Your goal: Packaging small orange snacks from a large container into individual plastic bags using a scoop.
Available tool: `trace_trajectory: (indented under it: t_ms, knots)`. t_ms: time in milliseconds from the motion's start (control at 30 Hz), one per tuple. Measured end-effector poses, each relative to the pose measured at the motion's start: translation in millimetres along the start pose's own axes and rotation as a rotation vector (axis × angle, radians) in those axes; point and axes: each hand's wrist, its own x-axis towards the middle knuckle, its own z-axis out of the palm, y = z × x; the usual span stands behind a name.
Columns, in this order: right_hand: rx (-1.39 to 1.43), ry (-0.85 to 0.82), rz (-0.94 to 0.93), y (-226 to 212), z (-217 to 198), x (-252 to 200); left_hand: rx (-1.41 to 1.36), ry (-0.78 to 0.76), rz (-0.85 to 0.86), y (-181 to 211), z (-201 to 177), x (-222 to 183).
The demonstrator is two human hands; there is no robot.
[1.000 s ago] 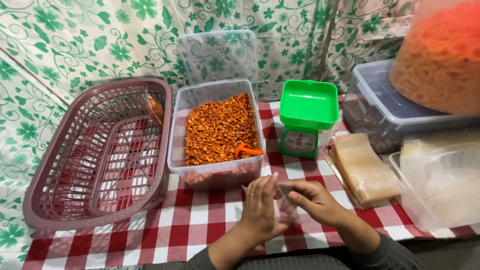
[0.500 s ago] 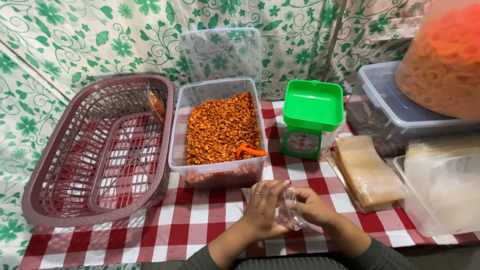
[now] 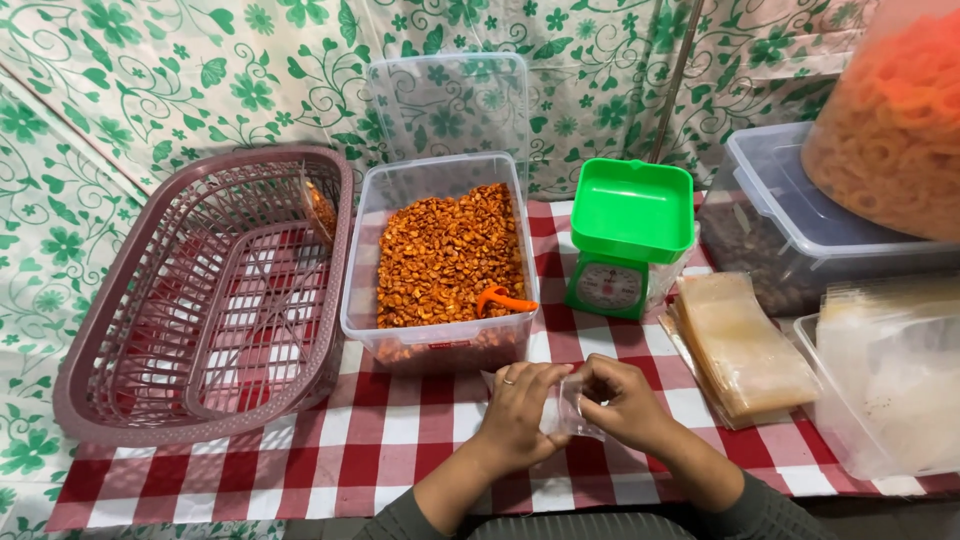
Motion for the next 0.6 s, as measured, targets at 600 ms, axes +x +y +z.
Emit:
trace_trajectory:
  t_ms: [600]
  knots:
    - [0.024, -0.003, 0.338, -12, -2, -9, 0.355, 0.067, -0.084, -3, 17, -1]
